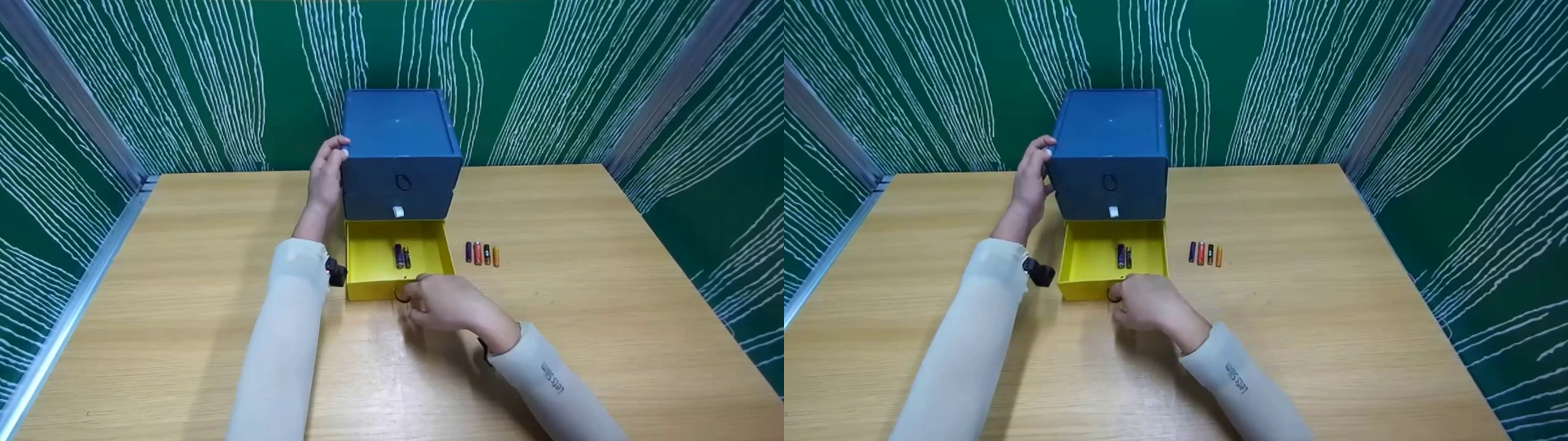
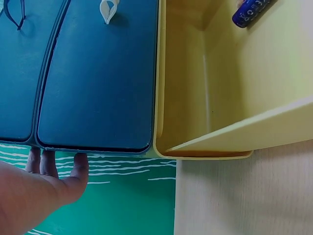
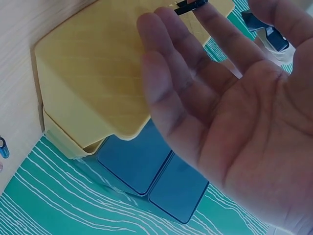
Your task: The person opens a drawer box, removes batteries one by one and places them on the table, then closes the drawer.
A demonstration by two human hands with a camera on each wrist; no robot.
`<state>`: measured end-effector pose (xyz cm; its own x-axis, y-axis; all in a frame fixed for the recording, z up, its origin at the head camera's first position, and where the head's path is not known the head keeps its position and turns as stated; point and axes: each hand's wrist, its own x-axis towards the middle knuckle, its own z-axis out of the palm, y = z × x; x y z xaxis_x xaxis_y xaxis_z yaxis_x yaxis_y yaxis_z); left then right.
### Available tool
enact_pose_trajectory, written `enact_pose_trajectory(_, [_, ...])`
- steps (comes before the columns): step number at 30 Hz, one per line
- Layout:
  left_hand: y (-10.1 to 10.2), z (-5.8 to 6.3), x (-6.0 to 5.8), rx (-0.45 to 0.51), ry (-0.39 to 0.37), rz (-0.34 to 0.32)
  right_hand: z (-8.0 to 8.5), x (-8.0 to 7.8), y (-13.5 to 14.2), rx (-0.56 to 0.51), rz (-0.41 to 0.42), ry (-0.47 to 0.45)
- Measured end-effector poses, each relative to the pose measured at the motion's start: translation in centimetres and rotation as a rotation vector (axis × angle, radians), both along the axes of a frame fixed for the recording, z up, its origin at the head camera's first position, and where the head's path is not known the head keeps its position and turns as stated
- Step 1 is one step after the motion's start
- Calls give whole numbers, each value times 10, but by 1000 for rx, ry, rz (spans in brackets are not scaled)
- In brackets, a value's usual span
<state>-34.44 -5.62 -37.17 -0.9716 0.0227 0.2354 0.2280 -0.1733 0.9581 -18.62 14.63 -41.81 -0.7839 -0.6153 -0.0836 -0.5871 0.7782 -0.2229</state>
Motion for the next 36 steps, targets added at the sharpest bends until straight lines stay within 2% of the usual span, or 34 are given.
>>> enact_pose_trajectory(14, [0,3,1,-16,-36,3,4,3,0,-25,-19,-50])
enact_pose_trajectory(21, [3,17,19,-41,-46,5,15,4,6,-65,-54,-87])
enact_pose_trajectory(25, [2,16,19,-30,-40,1,20,2,11,-121,-62,-90])
enact_pose_trajectory(29, [2,18,22,-27,-50,-4,22,-2,16,-165,-92,-64])
enact_pose_trajectory(36, [2,21,22,-15,-48,-8,24,-9,24,-179,-154,10])
